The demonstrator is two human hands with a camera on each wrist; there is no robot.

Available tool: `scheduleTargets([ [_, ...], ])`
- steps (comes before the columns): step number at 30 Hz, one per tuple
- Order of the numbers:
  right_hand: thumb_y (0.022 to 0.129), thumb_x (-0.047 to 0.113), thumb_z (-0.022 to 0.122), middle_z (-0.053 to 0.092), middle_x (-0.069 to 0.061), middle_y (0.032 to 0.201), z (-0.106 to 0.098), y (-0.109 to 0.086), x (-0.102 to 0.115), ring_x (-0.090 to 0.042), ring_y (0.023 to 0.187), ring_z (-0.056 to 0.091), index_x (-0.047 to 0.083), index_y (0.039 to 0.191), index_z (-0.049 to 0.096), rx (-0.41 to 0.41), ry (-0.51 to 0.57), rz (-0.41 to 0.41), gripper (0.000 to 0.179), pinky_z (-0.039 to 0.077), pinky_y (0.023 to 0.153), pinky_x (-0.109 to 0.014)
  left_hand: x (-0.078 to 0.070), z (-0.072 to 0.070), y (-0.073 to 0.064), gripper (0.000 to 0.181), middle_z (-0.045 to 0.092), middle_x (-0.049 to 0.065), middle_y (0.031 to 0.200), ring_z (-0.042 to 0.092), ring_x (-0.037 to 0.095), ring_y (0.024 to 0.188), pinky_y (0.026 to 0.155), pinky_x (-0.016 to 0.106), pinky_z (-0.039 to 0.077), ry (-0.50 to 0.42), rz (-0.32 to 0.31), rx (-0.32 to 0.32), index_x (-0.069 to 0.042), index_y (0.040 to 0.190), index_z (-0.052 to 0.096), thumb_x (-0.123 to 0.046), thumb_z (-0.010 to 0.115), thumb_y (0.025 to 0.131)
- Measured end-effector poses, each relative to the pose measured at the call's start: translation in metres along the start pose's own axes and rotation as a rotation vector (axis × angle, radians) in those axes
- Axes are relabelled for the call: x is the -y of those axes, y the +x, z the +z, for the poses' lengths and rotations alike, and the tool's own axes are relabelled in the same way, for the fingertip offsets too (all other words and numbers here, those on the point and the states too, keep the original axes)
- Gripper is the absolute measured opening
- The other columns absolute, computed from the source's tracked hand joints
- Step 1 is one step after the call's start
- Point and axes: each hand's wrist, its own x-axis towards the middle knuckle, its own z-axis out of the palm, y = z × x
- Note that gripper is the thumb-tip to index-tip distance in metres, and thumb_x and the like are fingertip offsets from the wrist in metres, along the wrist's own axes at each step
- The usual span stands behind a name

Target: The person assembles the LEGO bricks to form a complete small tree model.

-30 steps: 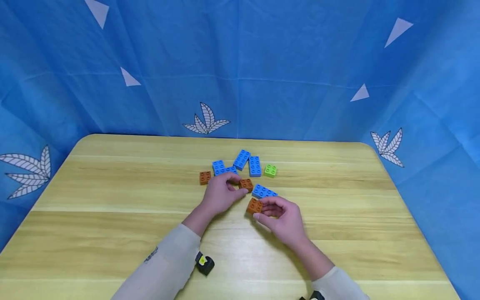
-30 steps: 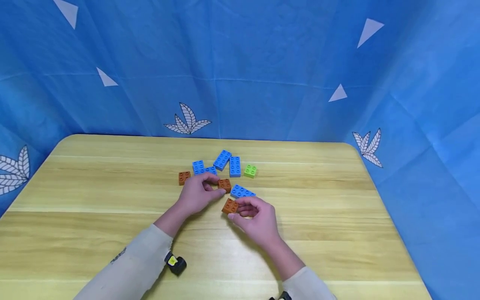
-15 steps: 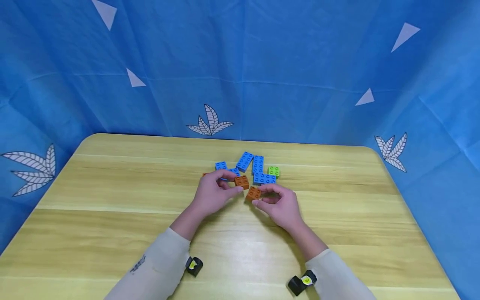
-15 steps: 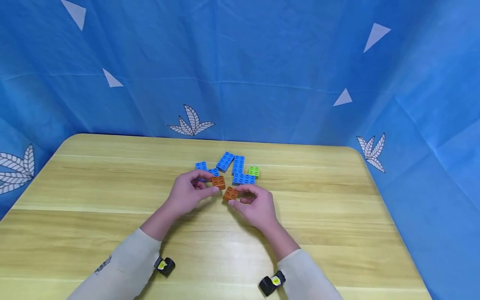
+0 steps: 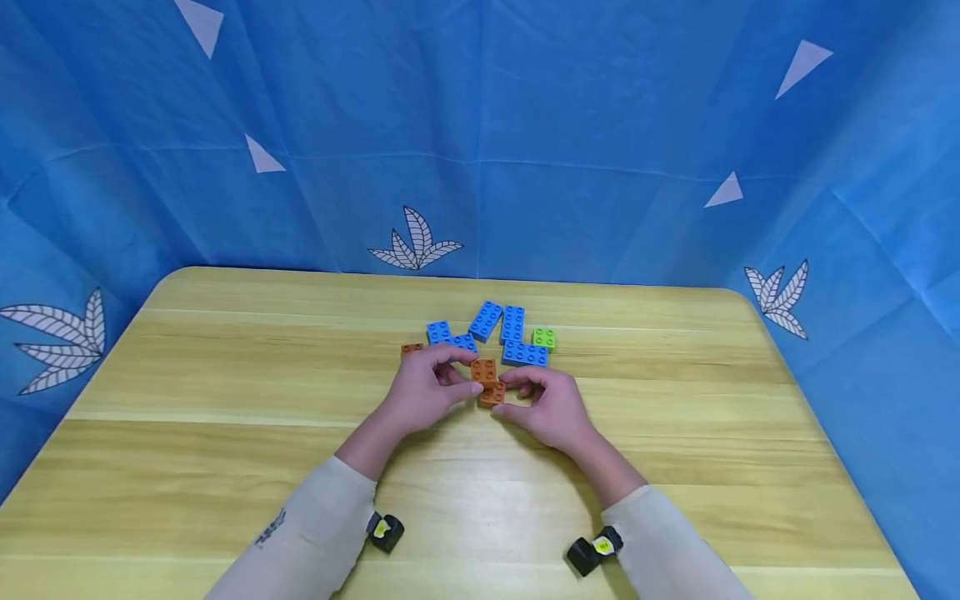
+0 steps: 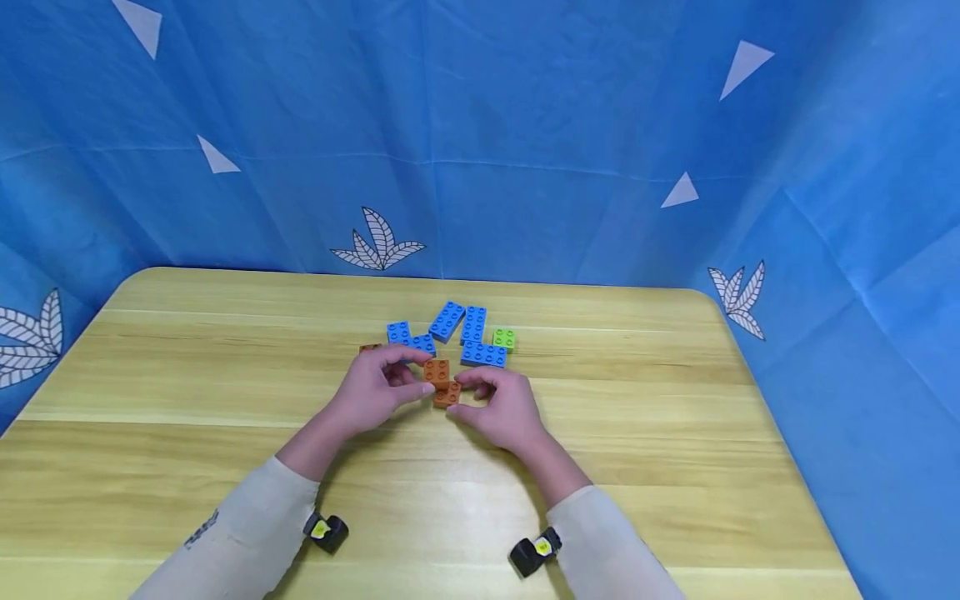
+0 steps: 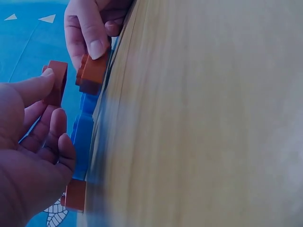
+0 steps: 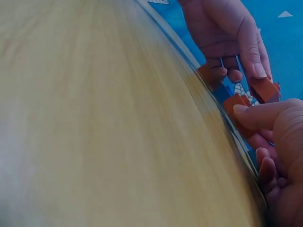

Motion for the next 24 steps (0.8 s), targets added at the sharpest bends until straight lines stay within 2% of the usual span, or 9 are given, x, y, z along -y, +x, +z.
scheduleTargets([
  [12, 0.074, 0.011, 0.09, 0.072, 0.005, 0.098, 0.0051, -0.0004, -0.0006, -0.017, 0.082, 0.061, 0.01, 0.104, 0.076, -0.005, -0.037, 0.015, 0.033, 0.053, 0.074, -0.033, 0.0009, 0.0026, -0.005, 0.035, 0.066, 0.002, 0.091, 0.06, 0.019, 0.076, 0.066, 0.037, 0.05, 0.03, -0.022, 0.034, -0.012, 0.115, 0.073, -0.011, 0.084, 0.082],
  [20, 0.075, 0.01, 0.089, 0.072, 0.005, 0.1, 0.0055, 0.0002, -0.0008, -0.016, 0.08, 0.062, 0.01, 0.108, 0.074, -0.008, -0.019, 0.013, 0.036, 0.053, 0.072, -0.033, 0.0028, 0.005, -0.0057, 0.033, 0.065, 0.003, 0.092, 0.057, 0.02, 0.076, 0.067, 0.037, 0.049, 0.069, -0.021, 0.054, -0.013, 0.113, 0.074, -0.011, 0.085, 0.081],
  [24, 0.075, 0.011, 0.089, 0.072, 0.004, 0.101, 0.0056, 0.0004, 0.0001, -0.016, 0.079, 0.062, 0.01, 0.111, 0.073, -0.002, -0.021, 0.018, 0.04, 0.053, 0.071, -0.032, 0.0035, 0.0062, -0.0059, 0.033, 0.065, 0.0, 0.094, 0.057, 0.019, 0.077, 0.068, 0.036, 0.05, 0.095, -0.016, 0.057, -0.014, 0.112, 0.074, -0.012, 0.085, 0.081],
])
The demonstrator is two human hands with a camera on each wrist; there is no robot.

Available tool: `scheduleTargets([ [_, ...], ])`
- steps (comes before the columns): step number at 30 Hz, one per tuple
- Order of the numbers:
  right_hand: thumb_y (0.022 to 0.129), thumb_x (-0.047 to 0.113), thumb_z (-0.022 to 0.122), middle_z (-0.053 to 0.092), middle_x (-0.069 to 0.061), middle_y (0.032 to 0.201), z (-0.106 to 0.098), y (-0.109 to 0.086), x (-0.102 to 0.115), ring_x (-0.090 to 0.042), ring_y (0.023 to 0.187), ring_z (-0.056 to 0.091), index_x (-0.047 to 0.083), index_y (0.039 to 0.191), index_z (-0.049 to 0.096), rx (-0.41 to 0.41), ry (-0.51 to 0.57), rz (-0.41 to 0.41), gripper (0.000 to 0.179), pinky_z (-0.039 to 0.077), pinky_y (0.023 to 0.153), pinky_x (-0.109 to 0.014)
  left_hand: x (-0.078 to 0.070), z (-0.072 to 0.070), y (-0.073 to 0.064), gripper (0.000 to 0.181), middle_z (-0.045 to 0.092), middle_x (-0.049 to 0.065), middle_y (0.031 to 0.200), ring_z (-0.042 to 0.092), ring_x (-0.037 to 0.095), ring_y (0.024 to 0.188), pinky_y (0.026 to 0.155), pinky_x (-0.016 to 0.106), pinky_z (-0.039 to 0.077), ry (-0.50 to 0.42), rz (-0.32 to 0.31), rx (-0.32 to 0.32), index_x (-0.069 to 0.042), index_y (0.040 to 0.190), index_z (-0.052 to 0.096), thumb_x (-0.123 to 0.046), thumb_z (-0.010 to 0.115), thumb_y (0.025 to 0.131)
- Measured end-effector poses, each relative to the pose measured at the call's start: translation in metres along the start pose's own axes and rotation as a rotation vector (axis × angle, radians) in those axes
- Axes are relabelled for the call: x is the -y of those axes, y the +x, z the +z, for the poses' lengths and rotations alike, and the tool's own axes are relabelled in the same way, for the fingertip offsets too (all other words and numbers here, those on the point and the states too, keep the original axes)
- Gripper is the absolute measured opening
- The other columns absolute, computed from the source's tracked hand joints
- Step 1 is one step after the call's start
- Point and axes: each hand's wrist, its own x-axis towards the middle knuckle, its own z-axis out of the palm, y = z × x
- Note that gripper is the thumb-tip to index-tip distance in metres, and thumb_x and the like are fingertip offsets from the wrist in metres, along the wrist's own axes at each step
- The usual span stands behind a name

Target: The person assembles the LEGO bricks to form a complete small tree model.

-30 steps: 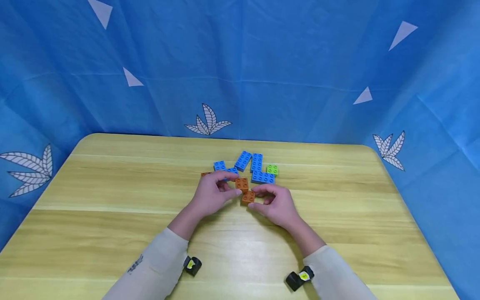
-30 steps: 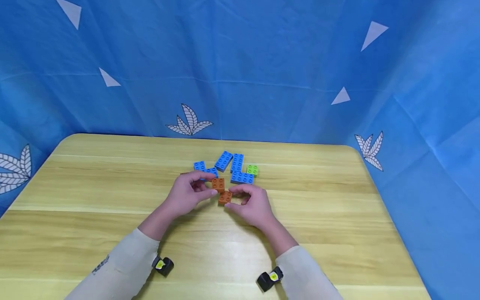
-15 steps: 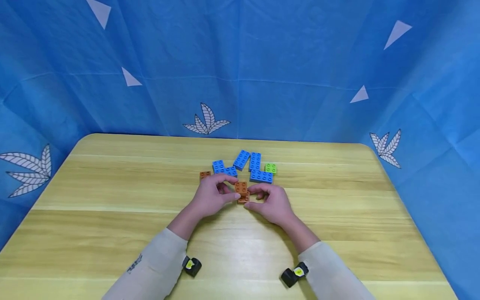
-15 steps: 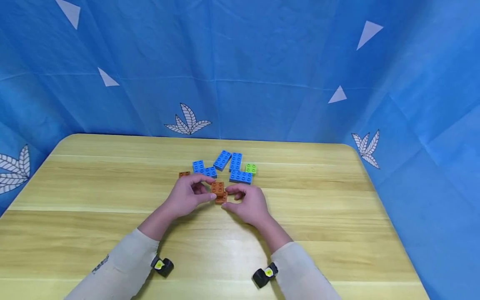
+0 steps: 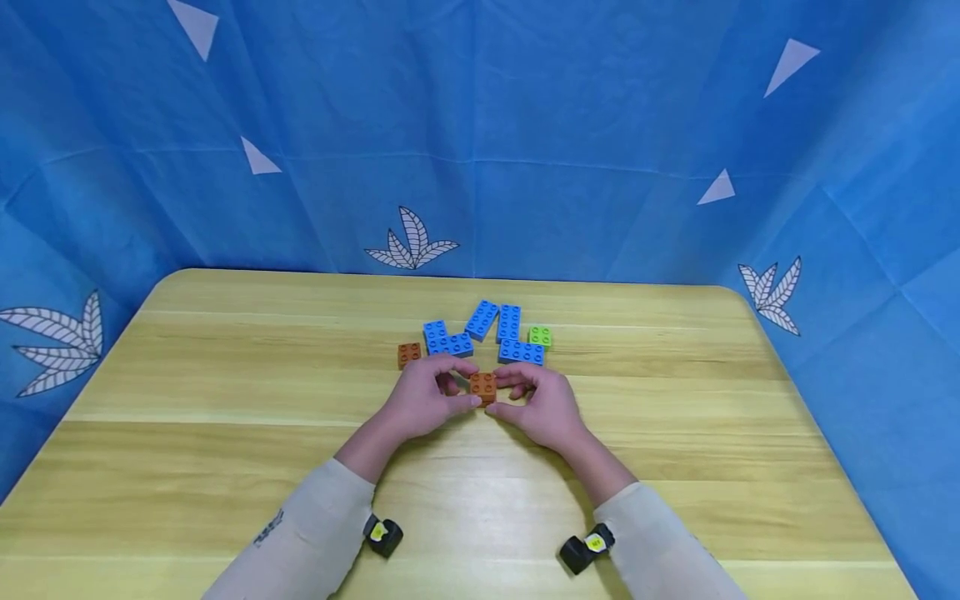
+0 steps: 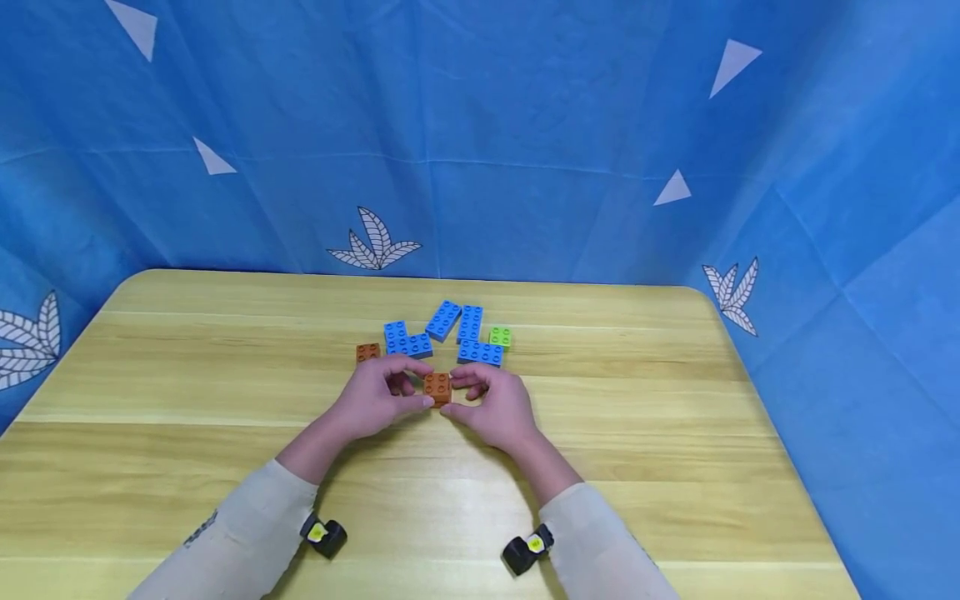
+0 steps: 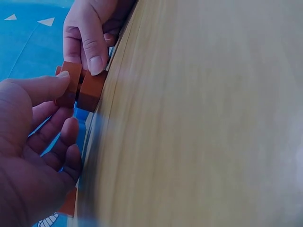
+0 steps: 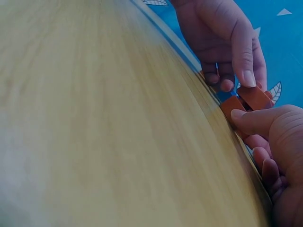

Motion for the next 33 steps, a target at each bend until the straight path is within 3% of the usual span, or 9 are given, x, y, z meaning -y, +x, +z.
scheduleTargets([
  [13, 0.075, 0.016, 0.09, 0.071, 0.006, 0.098, -0.0001, 0.0015, -0.0008, -0.014, 0.078, 0.062, 0.012, 0.106, 0.075, 0.002, -0.04, -0.013, 0.035, 0.053, 0.07, -0.032, 0.0013, 0.0026, 0.0022, 0.03, 0.066, -0.004, 0.101, 0.058, 0.017, 0.078, 0.069, 0.034, 0.051, 0.023, 0.067, -0.007, -0.014, 0.111, 0.076, -0.021, 0.084, 0.083],
  [20, 0.073, 0.015, 0.092, 0.071, 0.006, 0.094, -0.0009, 0.003, -0.0015, -0.016, 0.077, 0.061, 0.012, 0.103, 0.076, 0.0, -0.021, 0.019, 0.034, 0.051, 0.068, -0.031, -0.0015, 0.0037, 0.0049, 0.027, 0.066, -0.004, 0.102, 0.057, 0.017, 0.076, 0.069, 0.033, 0.05, 0.082, 0.103, 0.01, -0.013, 0.108, 0.076, -0.022, 0.084, 0.084],
  [33, 0.073, 0.014, 0.091, 0.071, 0.007, 0.092, -0.0006, 0.0022, 0.0003, -0.016, 0.076, 0.061, 0.012, 0.102, 0.077, -0.01, -0.02, 0.011, 0.033, 0.051, 0.067, -0.031, 0.0012, 0.0053, 0.0084, 0.027, 0.066, -0.005, 0.106, 0.057, 0.016, 0.075, 0.068, 0.034, 0.051, 0.102, 0.096, 0.021, -0.013, 0.107, 0.076, -0.022, 0.085, 0.083],
])
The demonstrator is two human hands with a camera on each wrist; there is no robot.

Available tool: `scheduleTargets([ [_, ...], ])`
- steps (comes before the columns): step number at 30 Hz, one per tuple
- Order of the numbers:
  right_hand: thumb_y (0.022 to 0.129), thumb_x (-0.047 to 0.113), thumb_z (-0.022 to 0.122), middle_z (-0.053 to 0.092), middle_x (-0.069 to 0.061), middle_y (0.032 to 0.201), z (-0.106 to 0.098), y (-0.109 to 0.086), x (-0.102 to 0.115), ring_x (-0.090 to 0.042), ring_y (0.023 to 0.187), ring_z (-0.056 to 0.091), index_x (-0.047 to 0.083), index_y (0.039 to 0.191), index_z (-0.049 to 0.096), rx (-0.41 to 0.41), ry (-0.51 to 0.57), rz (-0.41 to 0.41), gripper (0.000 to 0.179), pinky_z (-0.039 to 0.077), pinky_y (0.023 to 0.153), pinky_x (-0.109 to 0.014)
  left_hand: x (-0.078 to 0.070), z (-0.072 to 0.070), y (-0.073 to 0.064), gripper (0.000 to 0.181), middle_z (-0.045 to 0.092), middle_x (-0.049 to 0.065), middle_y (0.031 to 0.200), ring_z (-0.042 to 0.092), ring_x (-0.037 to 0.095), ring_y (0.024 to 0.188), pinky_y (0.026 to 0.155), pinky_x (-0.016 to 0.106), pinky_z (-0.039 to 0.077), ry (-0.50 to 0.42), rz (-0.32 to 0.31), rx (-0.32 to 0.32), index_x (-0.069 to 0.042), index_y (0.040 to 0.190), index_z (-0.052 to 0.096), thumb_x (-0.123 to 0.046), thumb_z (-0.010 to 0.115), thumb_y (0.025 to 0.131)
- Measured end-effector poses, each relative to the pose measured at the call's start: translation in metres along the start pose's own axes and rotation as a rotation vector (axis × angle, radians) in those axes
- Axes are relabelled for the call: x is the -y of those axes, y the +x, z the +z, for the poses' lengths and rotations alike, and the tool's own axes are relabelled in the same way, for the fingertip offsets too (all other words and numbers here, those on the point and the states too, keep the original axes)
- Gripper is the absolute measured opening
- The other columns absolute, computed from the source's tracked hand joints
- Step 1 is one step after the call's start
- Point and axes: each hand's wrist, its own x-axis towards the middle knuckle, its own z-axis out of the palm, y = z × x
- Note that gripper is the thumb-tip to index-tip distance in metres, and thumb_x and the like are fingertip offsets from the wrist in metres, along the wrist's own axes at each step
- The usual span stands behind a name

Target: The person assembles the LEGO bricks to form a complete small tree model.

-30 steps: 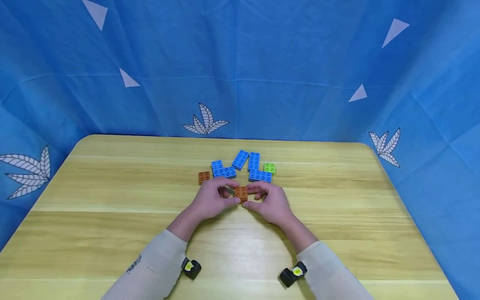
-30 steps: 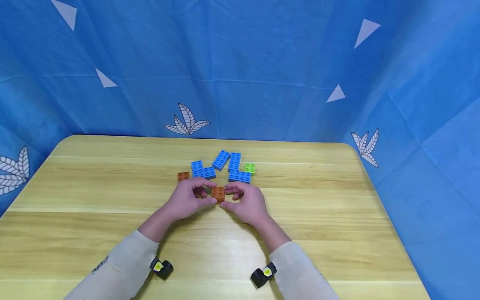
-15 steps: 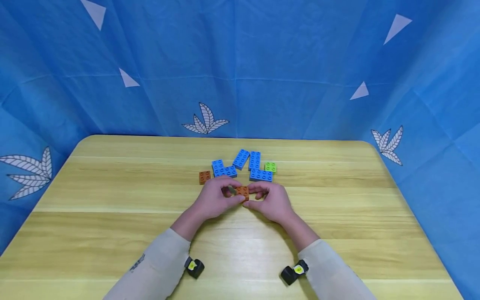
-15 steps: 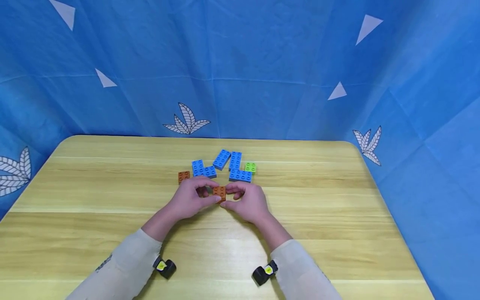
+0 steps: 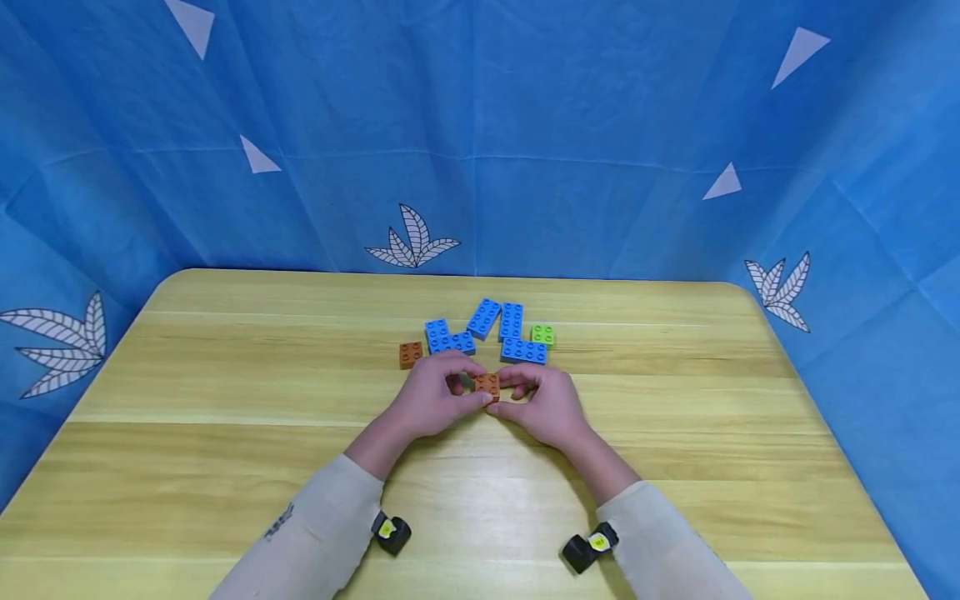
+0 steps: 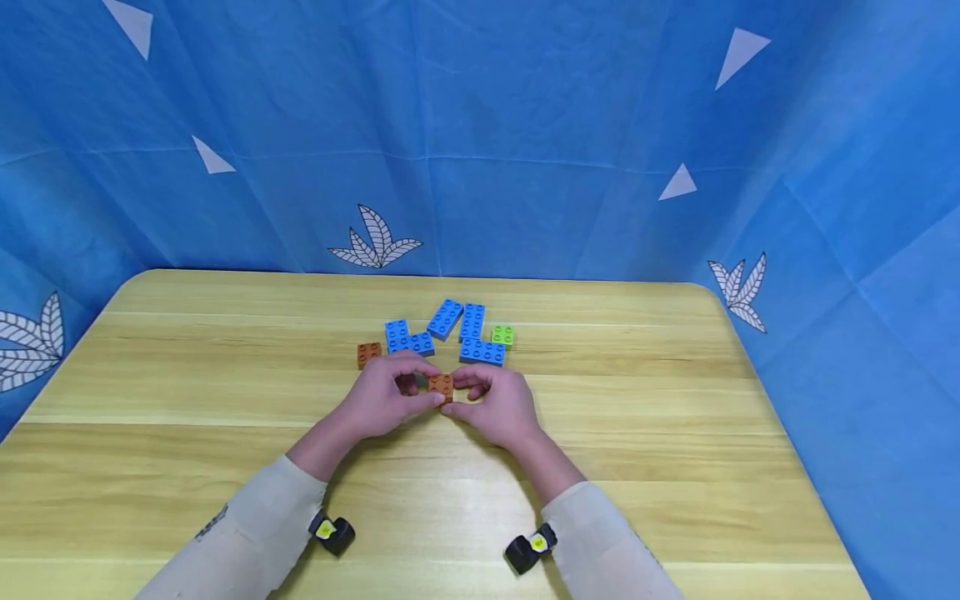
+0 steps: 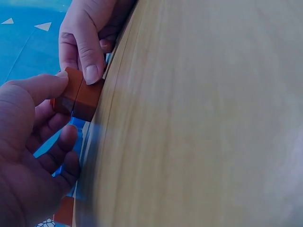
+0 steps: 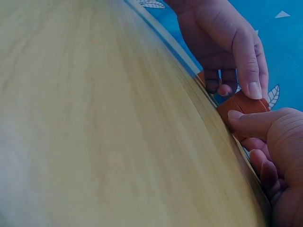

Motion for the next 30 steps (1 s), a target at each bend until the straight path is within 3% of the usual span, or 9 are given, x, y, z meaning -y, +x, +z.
scheduleTargets([
  [13, 0.073, 0.015, 0.091, 0.071, 0.005, 0.096, 0.0, -0.001, -0.002, -0.015, 0.077, 0.062, 0.013, 0.105, 0.077, -0.003, -0.009, -0.004, 0.035, 0.052, 0.068, -0.032, 0.0, 0.001, -0.001, 0.027, 0.066, -0.004, 0.108, 0.056, 0.016, 0.071, 0.065, 0.033, 0.05, -0.006, -0.023, -0.019, -0.014, 0.106, 0.077, -0.022, 0.086, 0.082],
  [20, 0.074, 0.017, 0.091, 0.071, 0.005, 0.094, 0.001, -0.001, 0.0, -0.015, 0.077, 0.061, 0.014, 0.104, 0.077, -0.004, -0.019, 0.006, 0.034, 0.052, 0.068, -0.032, 0.004, -0.002, -0.005, 0.037, 0.066, -0.002, 0.098, 0.055, 0.016, 0.071, 0.062, 0.031, 0.047, -0.032, -0.044, -0.026, -0.015, 0.113, 0.076, -0.031, 0.086, 0.081],
  [25, 0.073, 0.017, 0.092, 0.07, 0.006, 0.093, 0.001, 0.0, 0.001, -0.014, 0.077, 0.061, 0.014, 0.104, 0.076, -0.004, -0.047, 0.006, 0.035, 0.051, 0.07, -0.034, 0.007, -0.019, -0.007, 0.039, 0.067, 0.006, 0.098, 0.054, 0.019, 0.072, 0.061, 0.032, 0.047, -0.093, -0.012, -0.127, -0.009, 0.115, 0.075, -0.027, 0.086, 0.082],
  [30, 0.073, 0.018, 0.092, 0.069, 0.007, 0.092, 0.003, 0.0, 0.001, -0.014, 0.077, 0.06, 0.016, 0.105, 0.076, -0.01, -0.059, 0.029, 0.036, 0.05, 0.07, -0.035, 0.019, -0.042, -0.009, 0.036, 0.067, 0.011, 0.097, 0.054, 0.02, 0.073, 0.062, 0.033, 0.047, 0.004, 0.059, -0.246, -0.005, 0.115, 0.073, -0.016, 0.085, 0.082],
])
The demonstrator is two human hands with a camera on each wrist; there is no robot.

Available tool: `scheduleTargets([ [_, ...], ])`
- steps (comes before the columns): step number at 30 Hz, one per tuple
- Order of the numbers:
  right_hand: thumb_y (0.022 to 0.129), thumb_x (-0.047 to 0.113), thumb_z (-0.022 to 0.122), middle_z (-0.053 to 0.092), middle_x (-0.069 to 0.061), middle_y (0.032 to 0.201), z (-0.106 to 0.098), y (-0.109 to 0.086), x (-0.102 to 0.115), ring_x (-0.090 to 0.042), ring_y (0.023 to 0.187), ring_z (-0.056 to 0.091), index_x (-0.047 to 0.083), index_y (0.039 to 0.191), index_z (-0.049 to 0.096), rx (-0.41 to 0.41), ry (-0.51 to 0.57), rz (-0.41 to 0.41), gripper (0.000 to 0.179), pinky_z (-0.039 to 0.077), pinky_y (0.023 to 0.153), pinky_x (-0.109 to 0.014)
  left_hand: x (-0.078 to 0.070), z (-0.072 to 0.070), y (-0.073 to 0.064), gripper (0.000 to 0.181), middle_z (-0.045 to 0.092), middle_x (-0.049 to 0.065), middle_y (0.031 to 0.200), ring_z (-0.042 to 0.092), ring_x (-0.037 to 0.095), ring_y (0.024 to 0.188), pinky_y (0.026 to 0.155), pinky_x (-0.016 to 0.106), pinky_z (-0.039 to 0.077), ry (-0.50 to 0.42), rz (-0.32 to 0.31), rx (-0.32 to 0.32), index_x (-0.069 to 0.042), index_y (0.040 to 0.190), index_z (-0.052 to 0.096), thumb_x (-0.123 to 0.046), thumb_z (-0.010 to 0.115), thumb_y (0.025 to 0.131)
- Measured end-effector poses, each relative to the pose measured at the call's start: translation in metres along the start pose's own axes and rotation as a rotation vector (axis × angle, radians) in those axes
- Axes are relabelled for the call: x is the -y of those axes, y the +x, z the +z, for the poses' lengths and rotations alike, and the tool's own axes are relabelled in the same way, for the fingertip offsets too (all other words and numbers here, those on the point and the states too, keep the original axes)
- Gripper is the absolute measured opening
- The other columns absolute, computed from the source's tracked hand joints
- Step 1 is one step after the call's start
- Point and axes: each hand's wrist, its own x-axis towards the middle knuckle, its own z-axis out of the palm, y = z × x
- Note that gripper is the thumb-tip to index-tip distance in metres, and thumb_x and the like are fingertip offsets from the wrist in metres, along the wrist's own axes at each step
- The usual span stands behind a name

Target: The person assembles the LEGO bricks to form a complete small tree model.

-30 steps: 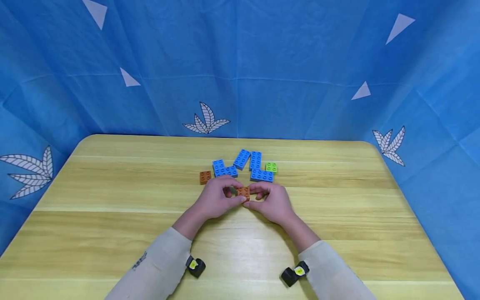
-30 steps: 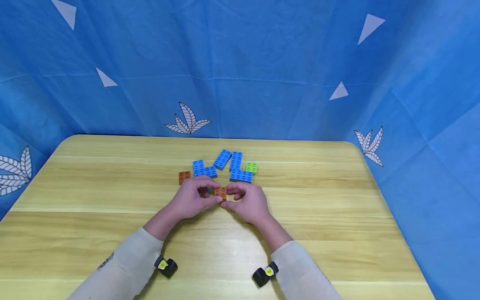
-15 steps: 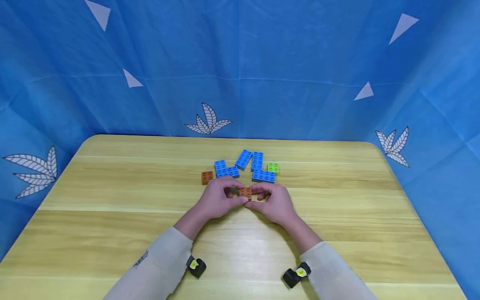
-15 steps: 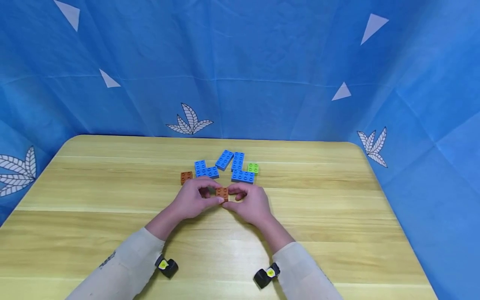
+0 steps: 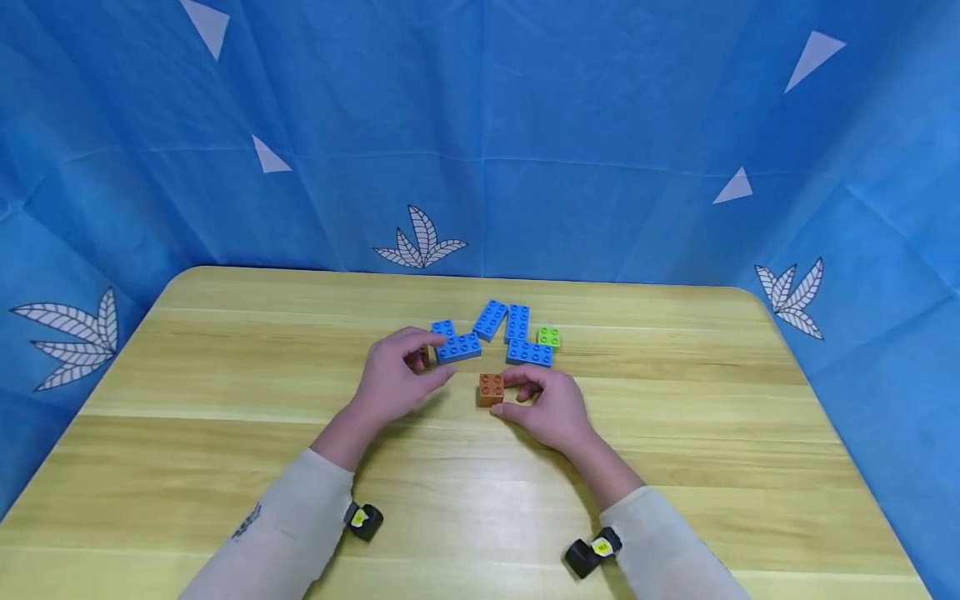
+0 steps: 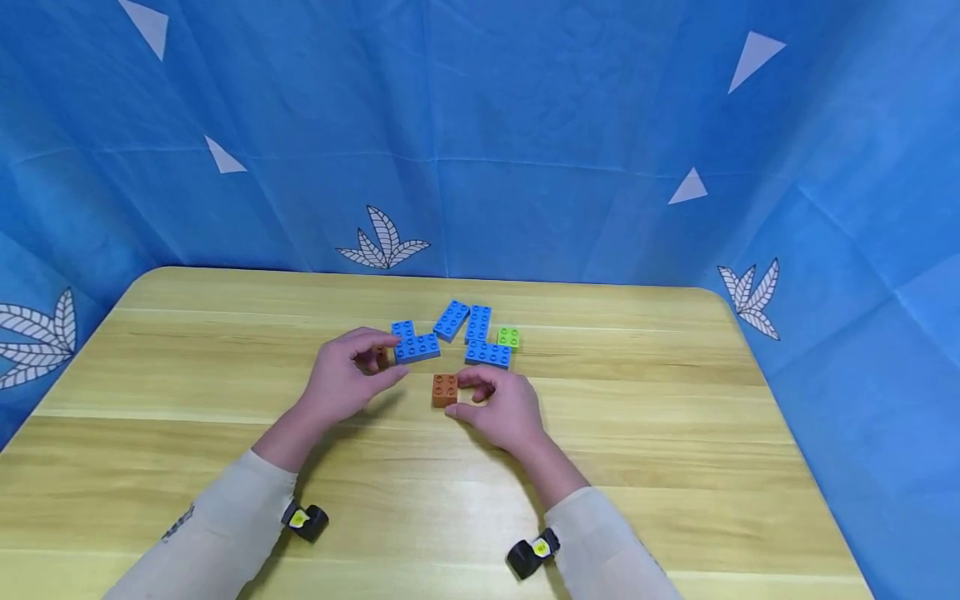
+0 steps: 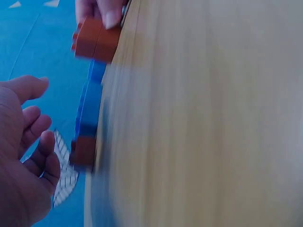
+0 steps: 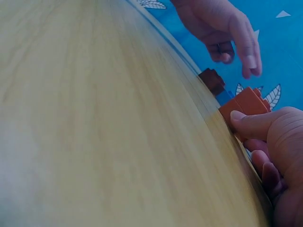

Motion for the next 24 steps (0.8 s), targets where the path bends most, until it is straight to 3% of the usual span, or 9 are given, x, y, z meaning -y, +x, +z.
scheduleTargets([
  [3, 0.073, 0.018, 0.091, 0.069, 0.007, 0.092, 0.0, 0.0, 0.001, -0.014, 0.077, 0.06, 0.016, 0.106, 0.076, 0.0, -0.005, 0.01, 0.036, 0.05, 0.07, -0.036, 0.007, -0.013, 0.0, 0.039, 0.068, 0.011, 0.104, 0.055, 0.021, 0.073, 0.063, 0.035, 0.048, 0.071, -0.001, -0.047, -0.003, 0.117, 0.072, -0.014, 0.085, 0.082],
  [8, 0.073, 0.019, 0.091, 0.069, 0.007, 0.096, 0.0, -0.001, 0.002, -0.014, 0.079, 0.06, 0.016, 0.11, 0.075, 0.001, 0.006, 0.01, 0.04, 0.05, 0.071, -0.035, 0.018, -0.025, 0.002, 0.043, 0.067, 0.008, 0.116, 0.053, 0.022, 0.073, 0.063, 0.035, 0.047, 0.111, -0.103, -0.081, -0.004, 0.123, 0.07, -0.015, 0.083, 0.083],
  [18, 0.074, 0.011, 0.09, 0.068, -0.003, 0.109, -0.001, -0.002, 0.002, -0.021, 0.077, 0.062, 0.007, 0.118, 0.07, -0.012, 0.204, -0.068, 0.049, 0.05, 0.063, -0.028, 0.031, -0.027, 0.006, 0.054, 0.063, 0.008, 0.121, 0.053, 0.023, 0.077, 0.066, 0.035, 0.046, 0.126, -0.248, -0.016, -0.006, 0.132, 0.063, -0.023, 0.083, 0.084],
  [24, 0.074, 0.01, 0.09, 0.069, -0.004, 0.101, 0.002, -0.001, 0.0, -0.019, 0.07, 0.061, 0.009, 0.115, 0.071, -0.013, 0.191, -0.084, 0.045, 0.048, 0.059, -0.027, 0.035, -0.026, 0.007, 0.056, 0.061, 0.008, 0.122, 0.052, 0.024, 0.08, 0.067, 0.036, 0.046, 0.127, -0.265, 0.026, -0.006, 0.134, 0.06, -0.02, 0.082, 0.084],
])
